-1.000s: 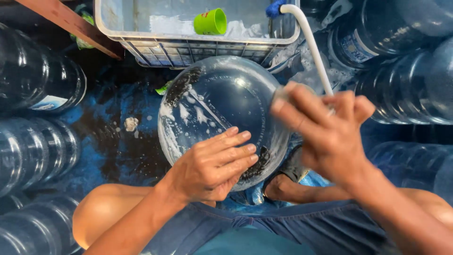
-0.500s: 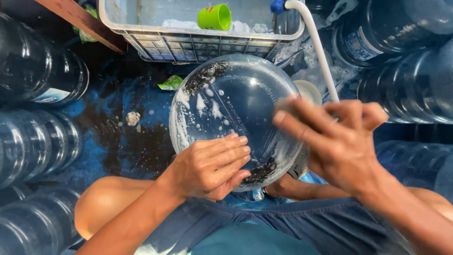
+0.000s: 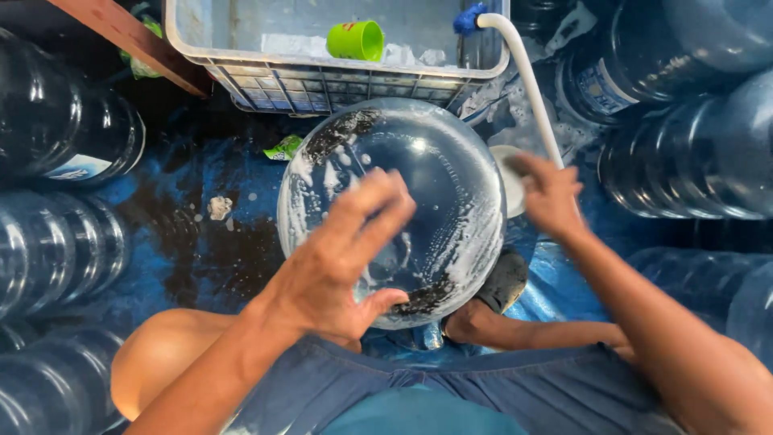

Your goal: The person scrubs a large transparent water jug with a sponge, rinses it with water from a green scoop, and continues scrubbing the exterior. The person handles the jug and cleaning tools by hand.

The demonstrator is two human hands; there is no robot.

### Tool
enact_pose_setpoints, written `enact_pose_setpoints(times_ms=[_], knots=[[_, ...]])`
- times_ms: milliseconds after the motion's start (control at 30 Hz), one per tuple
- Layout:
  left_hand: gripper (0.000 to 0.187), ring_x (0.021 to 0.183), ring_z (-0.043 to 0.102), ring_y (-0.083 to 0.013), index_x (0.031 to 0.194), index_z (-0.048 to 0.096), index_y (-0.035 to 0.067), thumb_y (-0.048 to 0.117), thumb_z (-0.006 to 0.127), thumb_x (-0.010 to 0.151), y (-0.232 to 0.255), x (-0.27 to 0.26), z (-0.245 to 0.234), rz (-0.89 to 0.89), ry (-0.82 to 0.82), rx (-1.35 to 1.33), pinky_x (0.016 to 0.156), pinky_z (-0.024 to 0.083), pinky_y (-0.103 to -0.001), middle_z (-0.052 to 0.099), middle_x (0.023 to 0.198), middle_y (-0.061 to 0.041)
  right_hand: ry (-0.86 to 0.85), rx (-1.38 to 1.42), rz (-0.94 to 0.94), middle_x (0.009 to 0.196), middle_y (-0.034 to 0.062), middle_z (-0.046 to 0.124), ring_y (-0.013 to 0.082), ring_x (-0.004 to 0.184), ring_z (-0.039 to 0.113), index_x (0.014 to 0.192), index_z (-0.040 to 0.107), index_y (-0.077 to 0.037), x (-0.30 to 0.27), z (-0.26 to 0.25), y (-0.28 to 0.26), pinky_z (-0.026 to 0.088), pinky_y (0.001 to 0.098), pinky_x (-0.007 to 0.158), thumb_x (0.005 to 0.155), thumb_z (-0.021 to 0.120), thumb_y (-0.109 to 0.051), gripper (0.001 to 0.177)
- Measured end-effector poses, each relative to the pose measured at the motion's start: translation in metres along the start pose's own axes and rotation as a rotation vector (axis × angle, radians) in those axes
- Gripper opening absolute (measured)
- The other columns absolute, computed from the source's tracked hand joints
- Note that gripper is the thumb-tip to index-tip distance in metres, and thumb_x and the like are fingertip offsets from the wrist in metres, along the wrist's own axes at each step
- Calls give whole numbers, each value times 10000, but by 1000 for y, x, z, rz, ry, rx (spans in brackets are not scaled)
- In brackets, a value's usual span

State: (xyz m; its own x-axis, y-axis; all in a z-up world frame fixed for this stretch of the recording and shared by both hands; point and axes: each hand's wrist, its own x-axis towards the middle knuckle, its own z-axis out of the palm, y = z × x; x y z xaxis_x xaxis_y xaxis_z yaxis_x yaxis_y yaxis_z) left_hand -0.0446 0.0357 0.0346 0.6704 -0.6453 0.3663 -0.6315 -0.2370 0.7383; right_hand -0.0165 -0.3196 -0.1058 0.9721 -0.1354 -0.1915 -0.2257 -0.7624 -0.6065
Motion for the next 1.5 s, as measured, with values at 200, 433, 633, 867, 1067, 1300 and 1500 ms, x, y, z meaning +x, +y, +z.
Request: enact_pose_setpoints(times_ms=[200,433,633,867,1067,1300,1500], knots=[[826,1460,437,-432,1326,631,-24,411,832,652,-20,2,-7,-119,9,208,1237,282,-575,542,1500,-206,-71,-392,56,1046,209,709,420,977,529,1154,718,-98,60,124,127,393,535,920,889,650,-334,362],[161,1224,683,-342,931,733,16,38,792,783,-29,13,5,-162,287,107,1117,471,-474,751,1171,-114,-105,-278,244,1053,314,705,541,1012,604,1115,710,4,86,157,164,448,591,899,928,553,-299,389],[284,1236,664,-324,1084,680,42,19,721,804,-33,33,9,-189,289,203,1140,450,-470,739,1198,-89,219,17,112,1128,145,748,362,995,682,1218,724,-48,12,41,12,509,440,883,849,609,-183,409],[315,1127,662,-294,1150,746,39,-1,714,839,-40,43,1,-100,284,305,962,551,-368,666,1248,-97,483,88,-505,1365,271,627,340,1102,596,1256,646,64,-120,-23,-141,467,383,936,850,569,198,435],[322,1323,602,-337,1223,737,21,66,669,912,-53,43,4,-189,252,276,1165,417,-462,641,1393,-158,494,-105,-917,1409,139,575,290,1203,488,1185,736,-211,-140,48,-118,409,477,1050,861,687,-202,328],[291,1299,618,-324,1199,746,2,67,683,922,-59,38,1,-192,317,306,1148,429,-449,676,1342,-160,508,1304,-395,1234,11,489,122,1168,544,1312,551,-62,-117,90,-132,457,308,1109,1061,570,-5,258],[287,1308,610,-344,1181,741,-22,40,682,907,-63,33,-2,-198,337,278,1140,438,-464,676,1335,-177,775,87,-630,1049,83,466,294,988,373,1201,589,-46,-106,122,-80,286,465,940,967,513,-107,253]])
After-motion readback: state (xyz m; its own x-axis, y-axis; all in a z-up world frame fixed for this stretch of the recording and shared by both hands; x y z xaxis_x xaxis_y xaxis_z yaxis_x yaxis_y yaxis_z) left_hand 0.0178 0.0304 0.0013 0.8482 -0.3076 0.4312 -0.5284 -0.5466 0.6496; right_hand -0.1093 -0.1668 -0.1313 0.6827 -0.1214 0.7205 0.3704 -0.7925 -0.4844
